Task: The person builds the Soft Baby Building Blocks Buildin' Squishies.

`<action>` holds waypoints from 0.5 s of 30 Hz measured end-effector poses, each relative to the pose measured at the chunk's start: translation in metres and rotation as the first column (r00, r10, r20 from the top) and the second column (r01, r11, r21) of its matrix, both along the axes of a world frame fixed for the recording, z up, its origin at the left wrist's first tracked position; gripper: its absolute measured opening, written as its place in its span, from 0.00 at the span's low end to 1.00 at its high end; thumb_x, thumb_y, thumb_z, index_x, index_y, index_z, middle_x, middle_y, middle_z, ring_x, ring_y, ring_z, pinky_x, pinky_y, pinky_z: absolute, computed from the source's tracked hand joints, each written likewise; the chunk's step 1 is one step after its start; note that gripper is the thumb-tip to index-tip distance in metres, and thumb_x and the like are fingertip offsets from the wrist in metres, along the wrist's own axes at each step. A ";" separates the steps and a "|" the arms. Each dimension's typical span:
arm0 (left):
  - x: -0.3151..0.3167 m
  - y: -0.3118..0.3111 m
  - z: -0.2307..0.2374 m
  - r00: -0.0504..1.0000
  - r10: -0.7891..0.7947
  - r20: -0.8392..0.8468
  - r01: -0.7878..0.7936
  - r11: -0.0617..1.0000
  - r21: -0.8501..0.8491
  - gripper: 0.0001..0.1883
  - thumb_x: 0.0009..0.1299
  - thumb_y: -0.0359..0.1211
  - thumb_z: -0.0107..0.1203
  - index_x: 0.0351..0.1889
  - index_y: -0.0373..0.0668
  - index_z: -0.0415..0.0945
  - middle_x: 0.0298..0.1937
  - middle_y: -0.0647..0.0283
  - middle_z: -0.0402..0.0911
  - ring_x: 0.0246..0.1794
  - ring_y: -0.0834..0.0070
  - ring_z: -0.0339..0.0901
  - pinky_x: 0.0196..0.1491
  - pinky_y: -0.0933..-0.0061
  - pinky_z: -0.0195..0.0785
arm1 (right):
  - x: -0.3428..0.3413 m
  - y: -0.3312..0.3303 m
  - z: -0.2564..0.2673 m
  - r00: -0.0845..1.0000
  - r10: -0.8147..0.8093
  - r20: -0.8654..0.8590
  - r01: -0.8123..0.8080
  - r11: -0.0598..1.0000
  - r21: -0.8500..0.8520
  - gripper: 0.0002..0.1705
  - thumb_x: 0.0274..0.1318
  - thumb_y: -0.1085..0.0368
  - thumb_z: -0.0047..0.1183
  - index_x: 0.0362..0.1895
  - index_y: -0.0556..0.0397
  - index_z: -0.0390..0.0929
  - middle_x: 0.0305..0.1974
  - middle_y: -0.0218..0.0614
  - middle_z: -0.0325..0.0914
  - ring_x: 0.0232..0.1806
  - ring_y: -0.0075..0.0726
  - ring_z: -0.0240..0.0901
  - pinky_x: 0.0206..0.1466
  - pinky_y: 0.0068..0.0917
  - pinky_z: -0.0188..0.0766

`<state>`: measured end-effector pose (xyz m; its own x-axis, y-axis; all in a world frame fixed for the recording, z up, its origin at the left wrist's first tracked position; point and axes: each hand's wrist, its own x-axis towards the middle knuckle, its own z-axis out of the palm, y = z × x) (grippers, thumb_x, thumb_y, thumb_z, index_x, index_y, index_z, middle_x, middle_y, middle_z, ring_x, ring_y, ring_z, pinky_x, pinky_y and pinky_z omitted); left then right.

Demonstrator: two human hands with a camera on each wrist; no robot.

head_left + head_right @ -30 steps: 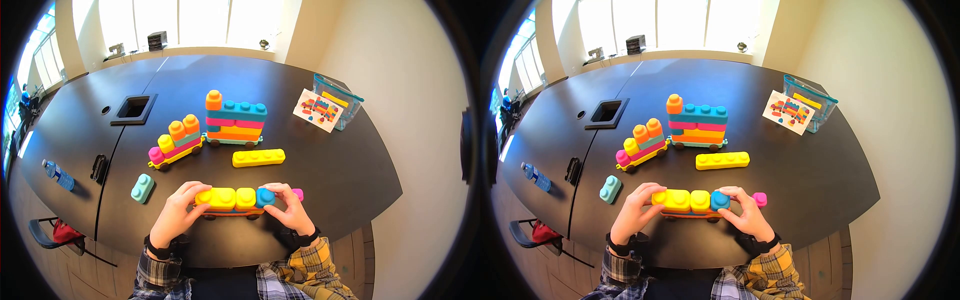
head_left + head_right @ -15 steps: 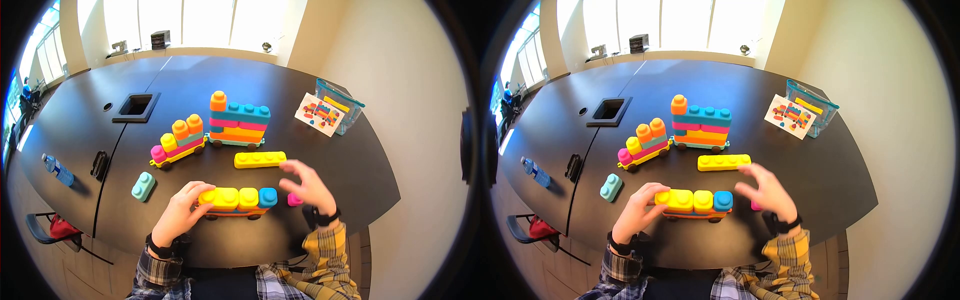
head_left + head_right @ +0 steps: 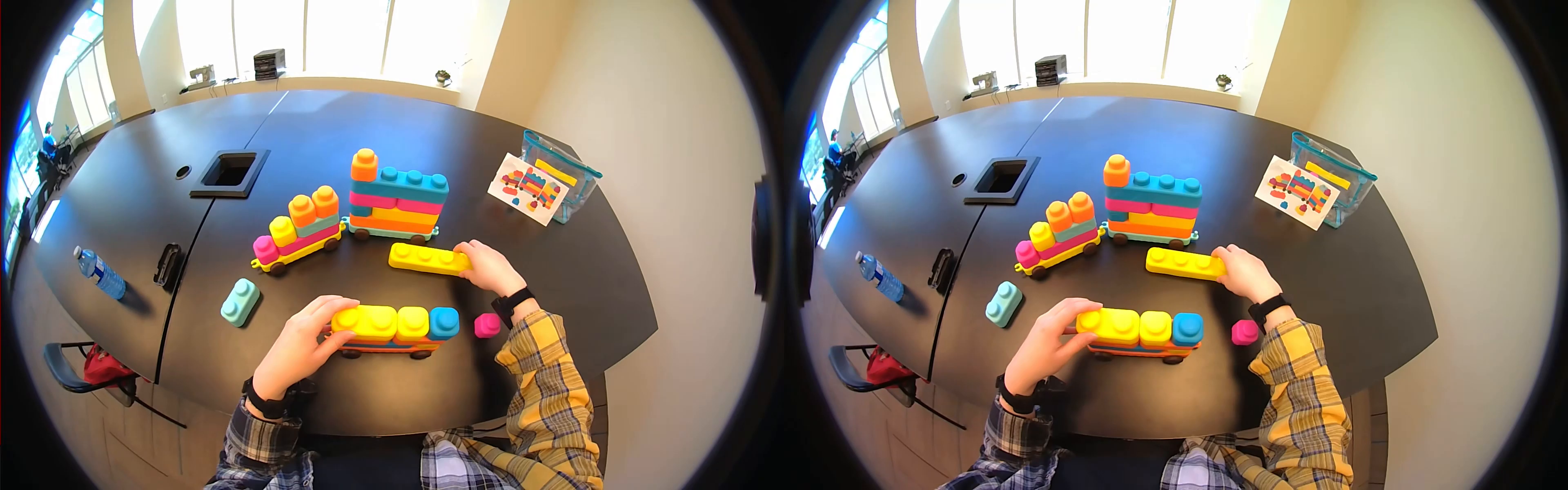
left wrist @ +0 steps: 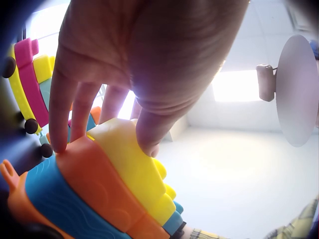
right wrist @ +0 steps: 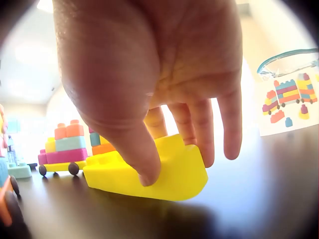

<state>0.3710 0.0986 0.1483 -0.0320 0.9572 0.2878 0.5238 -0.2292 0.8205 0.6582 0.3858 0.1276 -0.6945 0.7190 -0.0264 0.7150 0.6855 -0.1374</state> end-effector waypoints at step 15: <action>-0.004 -0.005 0.018 0.988 0.055 0.145 -0.095 0.954 0.284 0.38 0.70 0.26 0.66 0.80 0.44 0.66 0.74 0.53 0.73 0.71 0.58 0.76 0.69 0.58 0.72 | 0.011 -0.130 0.082 0.666 0.250 -0.702 -0.383 0.923 -0.035 0.29 0.54 0.68 0.74 0.62 0.53 0.84 0.52 0.41 0.82 0.52 0.45 0.82 0.58 0.35 0.79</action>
